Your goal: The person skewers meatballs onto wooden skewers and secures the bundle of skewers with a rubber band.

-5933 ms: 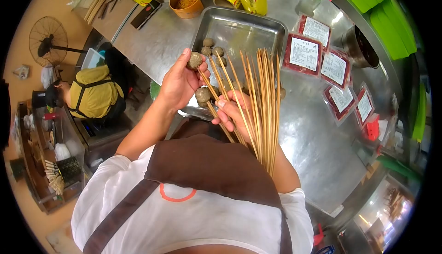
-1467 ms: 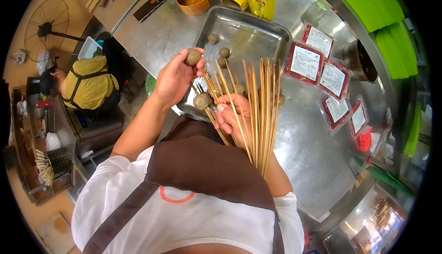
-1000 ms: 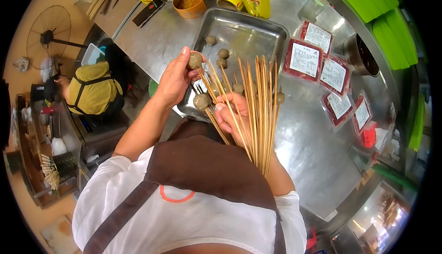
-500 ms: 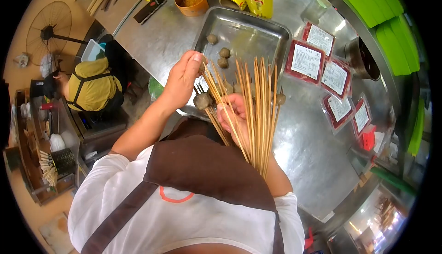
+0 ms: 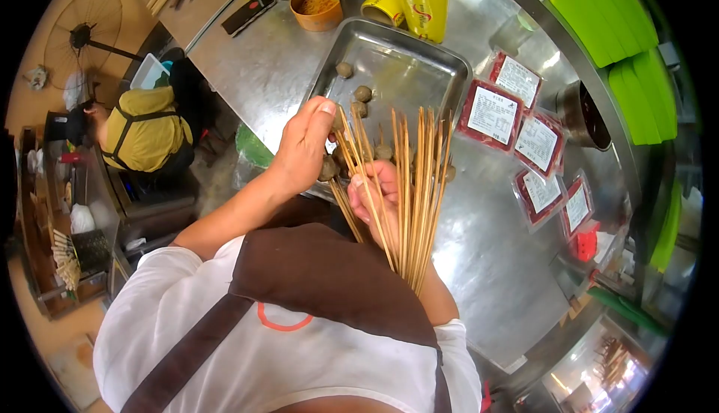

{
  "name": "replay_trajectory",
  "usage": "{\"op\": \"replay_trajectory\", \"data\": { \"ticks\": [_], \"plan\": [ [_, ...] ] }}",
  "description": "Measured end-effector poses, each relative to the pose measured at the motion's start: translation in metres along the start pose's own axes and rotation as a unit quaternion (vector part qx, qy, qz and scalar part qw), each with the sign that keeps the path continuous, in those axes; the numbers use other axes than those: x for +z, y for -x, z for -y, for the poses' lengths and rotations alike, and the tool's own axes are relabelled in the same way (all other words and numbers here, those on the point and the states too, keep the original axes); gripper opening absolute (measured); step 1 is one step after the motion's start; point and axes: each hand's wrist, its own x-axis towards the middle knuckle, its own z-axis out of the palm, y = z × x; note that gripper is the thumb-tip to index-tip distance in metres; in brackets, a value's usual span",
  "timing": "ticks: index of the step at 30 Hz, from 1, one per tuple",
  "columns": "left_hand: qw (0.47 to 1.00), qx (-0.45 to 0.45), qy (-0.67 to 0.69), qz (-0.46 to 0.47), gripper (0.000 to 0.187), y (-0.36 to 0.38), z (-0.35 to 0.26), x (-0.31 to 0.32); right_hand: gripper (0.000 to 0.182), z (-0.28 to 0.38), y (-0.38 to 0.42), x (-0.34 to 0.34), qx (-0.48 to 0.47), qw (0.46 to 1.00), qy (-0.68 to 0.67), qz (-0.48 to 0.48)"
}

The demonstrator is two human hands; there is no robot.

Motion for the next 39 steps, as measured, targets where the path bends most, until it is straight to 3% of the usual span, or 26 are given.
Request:
{"op": "replay_trajectory", "data": {
  "ticks": [5,20,32,34,39],
  "plan": [
    [1.0,-0.005,0.005,-0.002,0.031,0.004,0.002,0.004,0.009,0.01,0.001,0.006,0.047,0.998,0.001,-0.044],
    [1.0,-0.02,0.001,0.002,0.026,0.016,0.0,0.008,0.012,0.004,0.0,0.002,0.038,0.999,-0.024,-0.029],
    [0.996,0.045,-0.074,0.026,0.025,0.027,-0.003,0.01,0.008,0.001,-0.004,-0.001,0.047,0.998,-0.031,-0.023],
    [0.989,0.1,-0.1,0.042,0.025,0.03,-0.003,0.012,0.007,0.006,-0.004,0.0,0.046,0.999,-0.024,-0.017],
    [0.992,0.072,-0.092,0.05,0.026,0.031,-0.006,0.009,0.006,0.003,-0.005,-0.002,0.044,0.999,-0.03,-0.006]
  ]
}}
